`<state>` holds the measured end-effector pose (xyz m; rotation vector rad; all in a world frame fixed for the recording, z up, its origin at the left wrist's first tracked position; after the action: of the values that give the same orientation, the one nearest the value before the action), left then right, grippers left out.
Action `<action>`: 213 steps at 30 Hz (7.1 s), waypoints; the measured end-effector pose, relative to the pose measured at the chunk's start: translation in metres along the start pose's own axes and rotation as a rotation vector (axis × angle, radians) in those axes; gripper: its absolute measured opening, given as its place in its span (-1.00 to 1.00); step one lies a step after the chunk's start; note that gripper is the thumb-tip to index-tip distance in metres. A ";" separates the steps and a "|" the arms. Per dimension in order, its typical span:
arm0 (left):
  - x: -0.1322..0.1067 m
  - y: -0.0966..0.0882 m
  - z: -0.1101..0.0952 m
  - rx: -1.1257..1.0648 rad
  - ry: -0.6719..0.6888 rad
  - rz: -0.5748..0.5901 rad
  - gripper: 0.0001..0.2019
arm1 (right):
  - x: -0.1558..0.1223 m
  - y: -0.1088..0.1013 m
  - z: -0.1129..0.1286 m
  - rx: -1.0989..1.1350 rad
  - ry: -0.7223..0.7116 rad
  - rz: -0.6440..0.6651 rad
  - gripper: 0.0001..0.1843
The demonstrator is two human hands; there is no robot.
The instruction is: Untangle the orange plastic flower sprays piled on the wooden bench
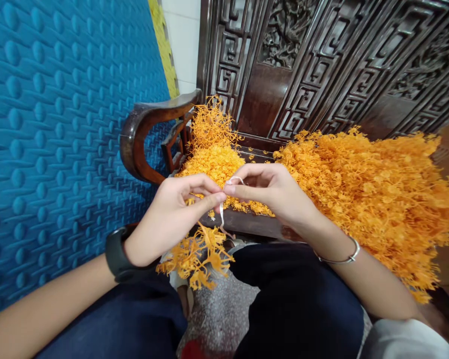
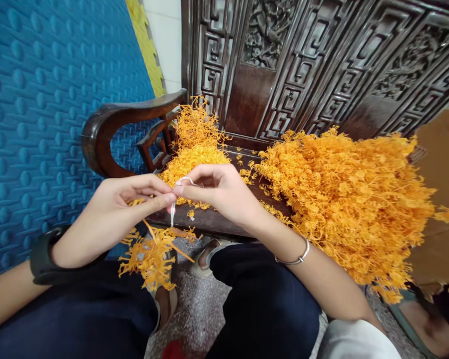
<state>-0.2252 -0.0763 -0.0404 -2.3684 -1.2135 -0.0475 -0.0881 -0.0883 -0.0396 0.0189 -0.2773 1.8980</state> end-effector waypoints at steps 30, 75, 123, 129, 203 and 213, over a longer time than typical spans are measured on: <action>-0.003 -0.013 0.010 -0.043 -0.091 -0.072 -0.83 | 0.002 -0.013 -0.003 -0.123 0.085 -0.079 -0.74; -0.012 -0.055 0.054 0.103 -0.276 -0.242 -0.91 | -0.006 -0.157 -0.079 -0.224 0.109 -0.942 -0.80; 0.013 -0.007 0.048 0.077 -0.102 0.042 -0.81 | 0.007 -0.070 -0.047 -1.527 0.444 0.110 -0.72; 0.013 -0.008 0.053 0.084 -0.123 0.054 -0.82 | -0.007 -0.123 -0.092 -1.582 0.827 0.173 -0.74; -0.004 -0.002 0.069 -0.147 -0.323 0.234 -0.75 | 0.040 0.021 -0.061 0.091 0.261 0.030 -0.86; 0.025 0.001 0.075 -0.266 -0.283 -0.042 -0.81 | 0.064 -0.006 -0.069 -0.044 0.224 -0.387 -0.85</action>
<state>-0.2227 -0.0257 -0.1012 -2.6465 -1.4669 0.1243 -0.0955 -0.0135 -0.0959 -0.1588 -0.1492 1.4928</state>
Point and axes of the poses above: each hand's wrist, its own x-axis towards the middle knuckle, its own y-axis out of the palm, z = x × y, the point moved 6 cm from there along x, towards the middle knuckle, and after that the axes turned 9 degrees about z, right-handed, at the moved point
